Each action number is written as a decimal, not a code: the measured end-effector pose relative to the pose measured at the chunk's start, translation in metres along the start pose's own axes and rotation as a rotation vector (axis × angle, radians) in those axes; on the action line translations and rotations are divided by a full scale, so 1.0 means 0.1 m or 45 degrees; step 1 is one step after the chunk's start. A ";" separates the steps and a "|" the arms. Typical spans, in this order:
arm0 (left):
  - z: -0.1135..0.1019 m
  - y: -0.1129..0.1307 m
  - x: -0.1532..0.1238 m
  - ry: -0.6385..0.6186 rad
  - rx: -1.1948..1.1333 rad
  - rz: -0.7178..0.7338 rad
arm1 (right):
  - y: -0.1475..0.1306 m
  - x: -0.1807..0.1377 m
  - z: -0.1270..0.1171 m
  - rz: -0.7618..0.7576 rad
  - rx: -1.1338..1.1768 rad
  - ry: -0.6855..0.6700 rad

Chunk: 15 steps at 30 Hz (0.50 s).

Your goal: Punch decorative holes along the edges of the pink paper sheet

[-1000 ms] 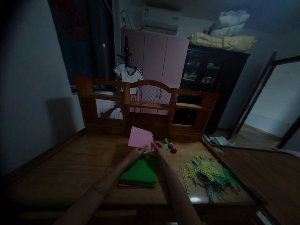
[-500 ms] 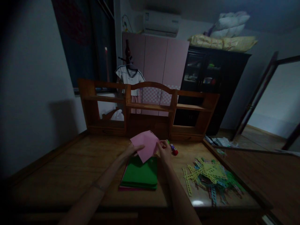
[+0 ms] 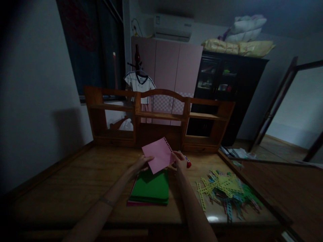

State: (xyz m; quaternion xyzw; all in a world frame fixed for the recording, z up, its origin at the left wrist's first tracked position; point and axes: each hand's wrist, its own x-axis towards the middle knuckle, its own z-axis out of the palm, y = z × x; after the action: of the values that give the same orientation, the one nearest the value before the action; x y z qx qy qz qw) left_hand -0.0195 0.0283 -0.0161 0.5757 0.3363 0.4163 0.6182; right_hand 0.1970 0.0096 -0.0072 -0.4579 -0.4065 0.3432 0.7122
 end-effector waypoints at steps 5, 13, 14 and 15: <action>0.04 0.04 -0.06 -0.194 -0.176 -0.189 | 0.05 0.01 0.00 0.061 0.038 -0.025; 0.16 -0.01 -0.12 -0.491 0.256 -0.266 | -0.01 -0.02 0.00 0.113 0.083 -0.076; 0.17 -0.02 -0.11 -0.442 0.307 -0.257 | -0.02 -0.03 0.00 0.114 0.117 -0.074; 0.19 -0.02 -0.09 -0.364 0.350 -0.242 | -0.03 -0.03 0.00 0.123 0.157 -0.082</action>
State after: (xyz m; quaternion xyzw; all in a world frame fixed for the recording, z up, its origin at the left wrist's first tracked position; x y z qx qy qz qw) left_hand -0.0060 0.0122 -0.0170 0.6735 0.3515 0.2206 0.6117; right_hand 0.1964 0.0059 -0.0049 -0.4211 -0.3846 0.4161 0.7083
